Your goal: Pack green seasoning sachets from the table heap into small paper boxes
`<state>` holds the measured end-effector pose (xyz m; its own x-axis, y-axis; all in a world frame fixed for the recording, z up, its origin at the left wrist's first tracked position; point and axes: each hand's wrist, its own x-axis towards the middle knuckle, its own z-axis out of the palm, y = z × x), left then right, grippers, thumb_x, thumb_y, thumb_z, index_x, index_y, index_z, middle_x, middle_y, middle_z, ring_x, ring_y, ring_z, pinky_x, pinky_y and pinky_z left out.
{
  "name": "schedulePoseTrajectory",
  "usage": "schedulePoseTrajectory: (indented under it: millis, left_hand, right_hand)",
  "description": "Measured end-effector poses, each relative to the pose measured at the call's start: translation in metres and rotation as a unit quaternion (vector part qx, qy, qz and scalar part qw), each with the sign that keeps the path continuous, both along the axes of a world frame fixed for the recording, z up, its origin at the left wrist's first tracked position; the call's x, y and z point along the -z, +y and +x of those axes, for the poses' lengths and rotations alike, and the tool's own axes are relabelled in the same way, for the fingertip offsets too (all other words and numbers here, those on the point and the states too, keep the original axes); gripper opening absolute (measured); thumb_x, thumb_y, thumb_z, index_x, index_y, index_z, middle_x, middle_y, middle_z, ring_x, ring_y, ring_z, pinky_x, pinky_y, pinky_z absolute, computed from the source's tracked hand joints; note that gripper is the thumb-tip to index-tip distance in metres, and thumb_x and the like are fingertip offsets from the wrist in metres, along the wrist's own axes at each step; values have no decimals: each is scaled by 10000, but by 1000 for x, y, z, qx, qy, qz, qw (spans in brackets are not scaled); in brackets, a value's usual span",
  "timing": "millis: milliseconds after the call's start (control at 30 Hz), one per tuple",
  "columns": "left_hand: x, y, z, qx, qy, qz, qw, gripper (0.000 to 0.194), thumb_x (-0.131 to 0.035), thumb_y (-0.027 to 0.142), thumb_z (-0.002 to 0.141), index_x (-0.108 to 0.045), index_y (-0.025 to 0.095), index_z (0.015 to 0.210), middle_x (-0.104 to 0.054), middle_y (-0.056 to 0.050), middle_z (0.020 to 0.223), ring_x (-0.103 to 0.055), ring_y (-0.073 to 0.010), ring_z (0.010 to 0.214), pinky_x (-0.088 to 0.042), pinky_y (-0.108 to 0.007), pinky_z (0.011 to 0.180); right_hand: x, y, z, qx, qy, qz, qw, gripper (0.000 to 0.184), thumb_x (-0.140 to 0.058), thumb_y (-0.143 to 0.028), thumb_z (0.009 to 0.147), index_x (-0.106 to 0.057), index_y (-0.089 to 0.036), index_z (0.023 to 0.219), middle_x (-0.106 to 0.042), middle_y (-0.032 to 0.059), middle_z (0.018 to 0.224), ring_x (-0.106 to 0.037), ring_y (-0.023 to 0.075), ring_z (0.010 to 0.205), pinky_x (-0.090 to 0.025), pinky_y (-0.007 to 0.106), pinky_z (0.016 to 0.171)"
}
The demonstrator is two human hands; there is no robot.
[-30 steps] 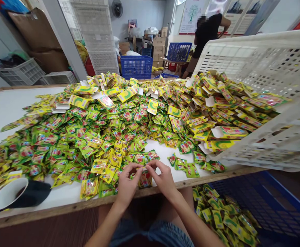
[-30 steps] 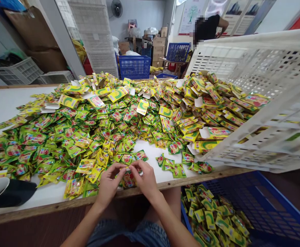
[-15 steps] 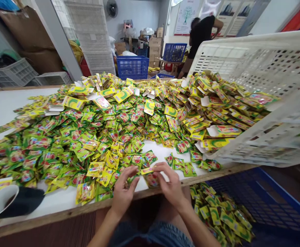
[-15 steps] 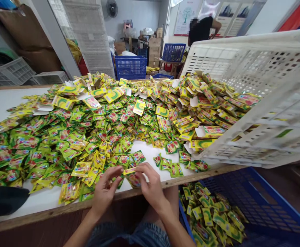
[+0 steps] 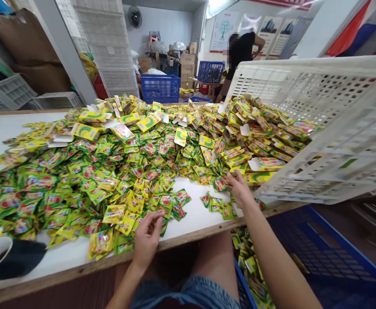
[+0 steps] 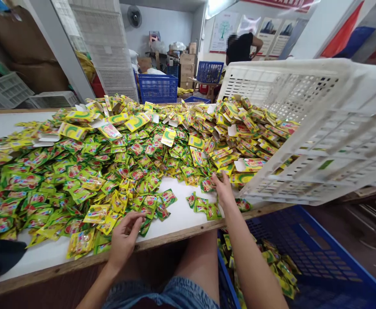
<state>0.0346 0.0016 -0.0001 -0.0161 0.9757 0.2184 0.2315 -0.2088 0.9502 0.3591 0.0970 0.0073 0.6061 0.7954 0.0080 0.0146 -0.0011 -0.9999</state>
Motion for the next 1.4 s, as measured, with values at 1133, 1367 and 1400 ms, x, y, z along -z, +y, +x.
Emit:
schedulePoseTrajectory:
  millis: [1133,1367,1400]
  left_hand:
    - [6,13,-3,75,-174,-88,978,479,-534,347,772,-532,176,1219,-564,-127,1223,-502,-298,1146,-412,-435,939]
    - [-19,13,32,0,186,87,979,644,-604,327,776,-338,187,1345,-380,-138,1371,-295,-278,1305,-235,-478,1069]
    - [-23,11,38,8,191,103,976,614,-614,332,772,-370,192,1317,-398,-137,1352,-317,-278,1289,-250,-472,1060]
  right_hand:
    - [18,-41,-77,-174,-412,-72,892,170,-498,-322,806,-590,-180,817,-640,67,849,-565,233,839,-355,361,775]
    - [-14,-67,-111,-238,-169,58,955,133,-530,-325,827,-566,-197,840,-614,39,877,-551,181,835,-411,289,731]
    - [-18,-71,-119,-238,-144,61,959,132,-543,-327,824,-564,-197,837,-597,27,826,-543,171,789,-415,279,705]
